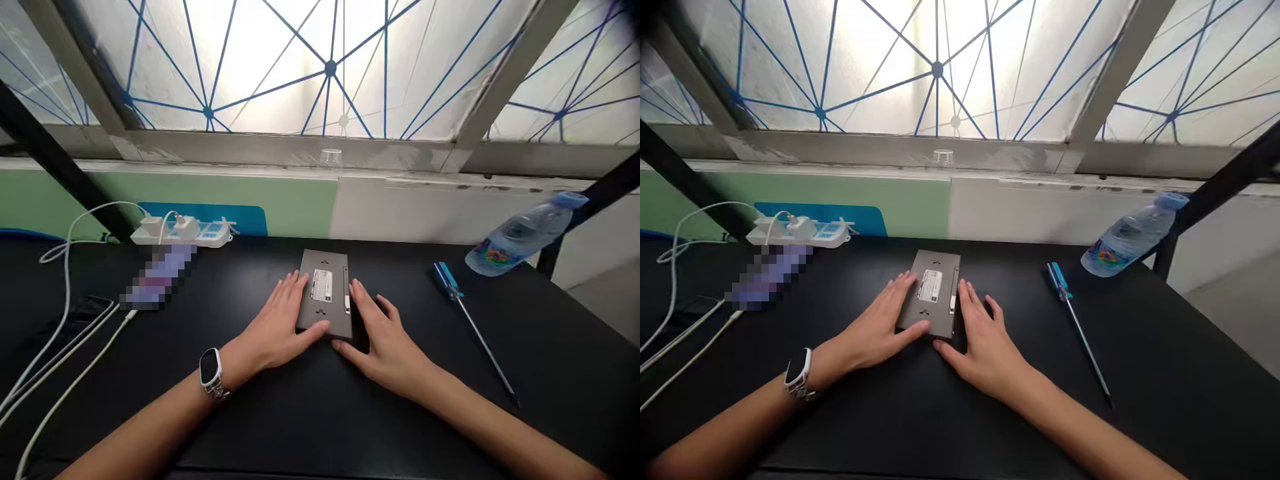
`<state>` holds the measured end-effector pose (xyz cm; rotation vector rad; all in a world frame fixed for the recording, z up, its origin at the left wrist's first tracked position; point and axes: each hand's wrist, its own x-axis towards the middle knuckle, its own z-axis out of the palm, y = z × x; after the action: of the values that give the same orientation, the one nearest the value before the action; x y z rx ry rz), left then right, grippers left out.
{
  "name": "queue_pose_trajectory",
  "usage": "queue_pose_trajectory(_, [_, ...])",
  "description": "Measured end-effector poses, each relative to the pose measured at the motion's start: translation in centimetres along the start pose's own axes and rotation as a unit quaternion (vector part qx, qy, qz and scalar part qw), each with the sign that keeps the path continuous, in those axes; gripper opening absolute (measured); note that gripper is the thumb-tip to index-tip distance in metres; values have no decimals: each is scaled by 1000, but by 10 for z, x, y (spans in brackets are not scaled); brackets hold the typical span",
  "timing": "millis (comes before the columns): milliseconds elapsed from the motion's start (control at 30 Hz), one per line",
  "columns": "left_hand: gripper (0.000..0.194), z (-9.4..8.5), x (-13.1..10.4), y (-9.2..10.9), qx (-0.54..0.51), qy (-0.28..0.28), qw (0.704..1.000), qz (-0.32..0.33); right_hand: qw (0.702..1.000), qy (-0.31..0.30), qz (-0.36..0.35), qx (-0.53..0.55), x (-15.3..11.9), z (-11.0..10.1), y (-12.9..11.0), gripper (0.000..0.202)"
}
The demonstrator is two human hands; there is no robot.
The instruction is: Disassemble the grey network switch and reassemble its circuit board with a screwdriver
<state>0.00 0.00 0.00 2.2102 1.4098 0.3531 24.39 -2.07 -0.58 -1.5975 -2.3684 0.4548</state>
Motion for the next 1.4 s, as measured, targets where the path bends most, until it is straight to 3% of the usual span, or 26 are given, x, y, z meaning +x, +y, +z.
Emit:
queue_pose_trajectory(133, [119, -1, 3, -2, 13, 19, 999, 34, 1000, -3, -30, 8, -8, -1, 7, 99])
queue_pose_trajectory(233, [117, 0, 3, -3, 21, 33, 998, 40, 999, 23, -22, -3, -14, -13, 23, 88])
queue_pose_trajectory(367, [115, 0, 1, -2, 14, 28, 999, 28, 990, 119, 48, -50, -22, -40, 65, 57])
queue_pose_trajectory(433, [116, 0, 1, -2, 15, 17, 1000, 18, 971, 157, 130, -124, -26, -53, 86, 56])
queue_pose_trajectory(567, [117, 0, 1, -1, 18, 13, 1000, 10, 943, 77, 290, -145, -30, -71, 105, 56])
queue_pose_trajectory(667, [117, 0, 1, -1, 20, 12, 1000, 10, 917, 80, 356, -159, -28, -83, 106, 61])
queue_pose_trajectory(800, [119, -5, 0, 1, 15, -2, 1000, 0, 892, 102, 404, -176, -27, -96, 129, 73])
queue_pose_trajectory(933, [110, -9, -1, 4, -1, 1, 1000, -7, 894, 60, 426, -123, -27, -98, 165, 58])
queue_pose_trajectory(1033, [94, -15, 4, 9, 2, 23, 1000, -4, 894, 58, 429, -117, -25, -94, 175, 57])
queue_pose_trajectory(1167, [67, -27, 30, 17, 47, 59, 995, 69, 897, 63, 414, -143, -20, -88, 168, 55])
queue_pose_trajectory(1267, [52, -33, 66, 22, 89, 42, 984, 146, 903, 95, 398, -132, -18, -83, 163, 53])
queue_pose_trajectory(1400, [43, -26, 105, 20, 112, -4, 975, 193, 916, 194, 349, 33, -16, -79, 145, 41])
